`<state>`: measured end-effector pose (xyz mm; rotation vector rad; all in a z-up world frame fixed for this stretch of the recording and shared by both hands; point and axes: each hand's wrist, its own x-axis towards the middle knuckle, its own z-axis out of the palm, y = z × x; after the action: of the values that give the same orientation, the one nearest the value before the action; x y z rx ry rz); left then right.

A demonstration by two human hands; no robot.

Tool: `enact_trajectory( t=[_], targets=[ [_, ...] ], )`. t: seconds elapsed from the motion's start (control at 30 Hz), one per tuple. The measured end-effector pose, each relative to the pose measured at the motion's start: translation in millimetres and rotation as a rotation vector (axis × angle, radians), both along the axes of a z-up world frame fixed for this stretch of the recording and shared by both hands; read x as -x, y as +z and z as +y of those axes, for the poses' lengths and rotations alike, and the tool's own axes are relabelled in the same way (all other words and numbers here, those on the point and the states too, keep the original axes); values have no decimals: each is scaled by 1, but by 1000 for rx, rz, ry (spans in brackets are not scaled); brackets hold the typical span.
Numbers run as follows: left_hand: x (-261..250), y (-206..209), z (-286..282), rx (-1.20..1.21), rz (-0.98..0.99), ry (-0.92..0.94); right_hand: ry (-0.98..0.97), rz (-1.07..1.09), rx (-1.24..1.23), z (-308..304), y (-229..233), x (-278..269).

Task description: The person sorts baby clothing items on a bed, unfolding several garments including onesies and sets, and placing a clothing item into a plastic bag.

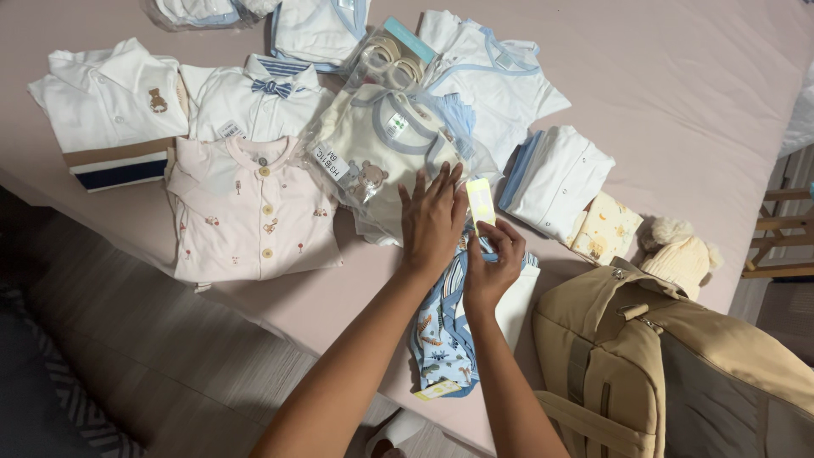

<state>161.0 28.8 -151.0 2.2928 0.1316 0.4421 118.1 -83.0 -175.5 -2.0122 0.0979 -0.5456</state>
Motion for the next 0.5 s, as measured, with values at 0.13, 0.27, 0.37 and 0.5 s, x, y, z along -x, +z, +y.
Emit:
enact_trajectory(
  t=[0.13,0.27,0.37,0.5],
  targets=[
    [6,-3,3,4,-53,-82,44,-54,223,0,16,-12],
    [15,-9,5,-107,-124,-215,63,51,103,-4,11,-43],
    [18,-9,-1,-105,-112,-205,25,53,63,-5,-7,-64],
    [16,-12,-3,-127,-62,-205,45,89,-194,-19,-47,-74]
  ],
)
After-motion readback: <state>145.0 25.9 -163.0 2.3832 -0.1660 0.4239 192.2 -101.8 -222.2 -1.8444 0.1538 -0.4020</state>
